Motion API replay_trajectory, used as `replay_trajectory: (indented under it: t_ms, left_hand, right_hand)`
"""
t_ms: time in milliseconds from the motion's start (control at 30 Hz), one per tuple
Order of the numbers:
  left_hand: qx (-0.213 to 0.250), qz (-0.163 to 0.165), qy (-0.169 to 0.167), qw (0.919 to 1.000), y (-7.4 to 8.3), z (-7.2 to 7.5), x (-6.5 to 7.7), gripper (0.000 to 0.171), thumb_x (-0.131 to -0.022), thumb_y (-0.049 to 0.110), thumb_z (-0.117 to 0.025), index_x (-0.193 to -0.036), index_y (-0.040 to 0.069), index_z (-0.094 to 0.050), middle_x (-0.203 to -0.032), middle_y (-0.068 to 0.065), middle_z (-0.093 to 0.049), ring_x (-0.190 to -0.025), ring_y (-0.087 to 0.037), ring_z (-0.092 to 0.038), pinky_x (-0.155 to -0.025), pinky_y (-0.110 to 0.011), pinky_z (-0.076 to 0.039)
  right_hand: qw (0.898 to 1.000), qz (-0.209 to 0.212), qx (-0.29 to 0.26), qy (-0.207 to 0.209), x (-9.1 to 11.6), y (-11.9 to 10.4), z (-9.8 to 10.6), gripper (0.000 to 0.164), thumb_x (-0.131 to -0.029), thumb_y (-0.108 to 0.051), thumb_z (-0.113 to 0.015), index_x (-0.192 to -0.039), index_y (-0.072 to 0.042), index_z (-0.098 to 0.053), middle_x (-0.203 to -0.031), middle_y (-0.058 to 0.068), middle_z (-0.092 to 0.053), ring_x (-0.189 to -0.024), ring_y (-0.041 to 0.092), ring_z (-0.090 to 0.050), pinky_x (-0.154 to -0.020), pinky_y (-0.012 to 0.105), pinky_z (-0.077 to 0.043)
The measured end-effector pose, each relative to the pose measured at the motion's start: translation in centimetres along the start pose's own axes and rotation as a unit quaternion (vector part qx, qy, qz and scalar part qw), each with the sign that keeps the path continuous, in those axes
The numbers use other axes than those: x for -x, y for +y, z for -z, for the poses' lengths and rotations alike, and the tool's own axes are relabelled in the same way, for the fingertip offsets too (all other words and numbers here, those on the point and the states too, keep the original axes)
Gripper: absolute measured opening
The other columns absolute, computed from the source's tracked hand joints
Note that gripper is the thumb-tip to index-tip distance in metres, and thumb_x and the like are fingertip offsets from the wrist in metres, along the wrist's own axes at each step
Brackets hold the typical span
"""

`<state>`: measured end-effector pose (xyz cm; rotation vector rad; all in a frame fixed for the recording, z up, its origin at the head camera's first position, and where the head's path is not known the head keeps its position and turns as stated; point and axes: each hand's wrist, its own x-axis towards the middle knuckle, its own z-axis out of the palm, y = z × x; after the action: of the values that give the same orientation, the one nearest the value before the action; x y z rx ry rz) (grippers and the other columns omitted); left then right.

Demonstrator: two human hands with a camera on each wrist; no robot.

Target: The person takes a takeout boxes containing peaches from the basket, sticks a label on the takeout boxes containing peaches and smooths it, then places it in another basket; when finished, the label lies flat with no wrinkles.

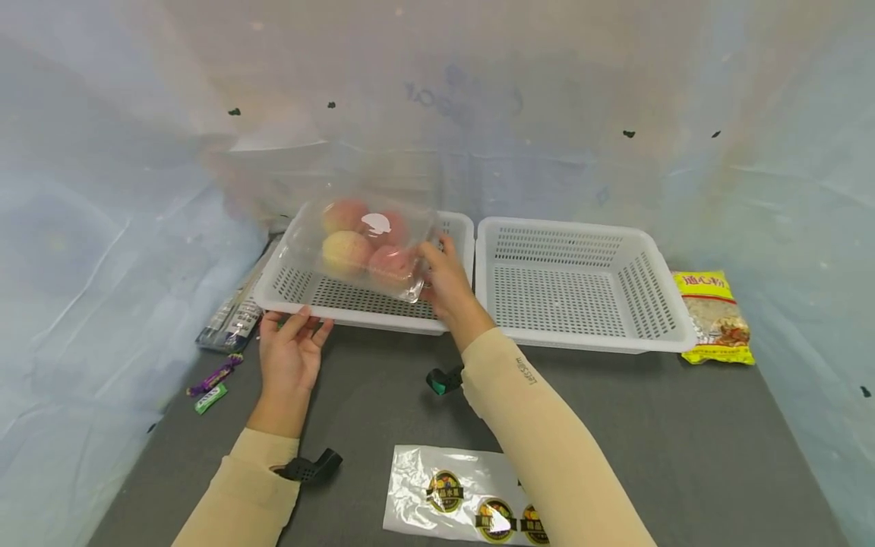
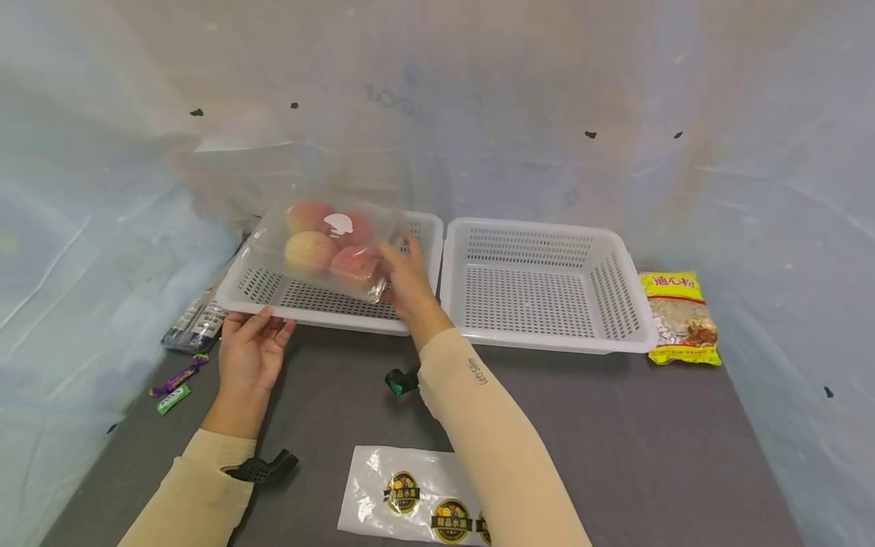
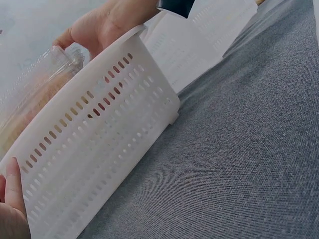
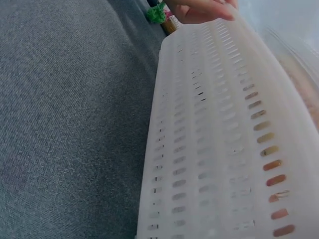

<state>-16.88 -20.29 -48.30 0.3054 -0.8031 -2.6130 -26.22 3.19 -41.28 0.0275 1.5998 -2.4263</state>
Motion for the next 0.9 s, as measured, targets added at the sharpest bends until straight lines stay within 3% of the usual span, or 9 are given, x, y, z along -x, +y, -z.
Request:
replay_trajectory:
  t_ms: [200,533,900]
  left_hand:
    - [-0.005,-0.003,-0.004,1.0,0.1,-0.2,0.2,0.03,-0.107,-0.011,-0.061,-0.128,0.003,-0.045,-0.12,-0.02,-0.053,-0.084,-0.022,-0.063,-0.073,-0.038,-0.066]
    - [-0.008,0.006,-0.009,0.9999,0.4,-0.2,0.1,0.027,-0.106,-0.012,-0.061,-0.122,0.007,-0.048,-0.117,-0.017,-0.057,-0.085,-0.022,-0.066,-0.076,-0.039,-0.066]
    - [0.001,0.014,-0.002,0.9999,0.7,-0.5,0.0,0.028,-0.106,-0.015,-0.058,-0.117,0.008,-0.047,-0.106,-0.013,-0.065,-0.077,-0.022,-0.069,-0.069,-0.036,-0.065]
  right_hand:
    - [1.0,0.02,-0.017,0.005,1.1,-0.9,-0.1,0.073,-0.092,-0.017,-0.067,-0.16,-0.026,-0.041,-0.146,0.016,-0.051,-0.106,0.031,-0.066,-0.081,0.047,-0.061]
    - [0.995,0.048,-0.081,-0.044,5.6,-2.5,0.1,0.075,-0.094,-0.012,-0.062,-0.164,-0.023,-0.039,-0.139,0.012,-0.049,-0.105,0.025,-0.059,-0.078,0.035,-0.055]
    - [0.99,0.084,-0.066,-0.091,11.3,-3.1,3.3,0.077,-0.096,-0.008,-0.053,-0.168,-0.023,-0.033,-0.136,0.007,-0.06,-0.106,0.019,-0.063,-0.087,0.037,-0.057]
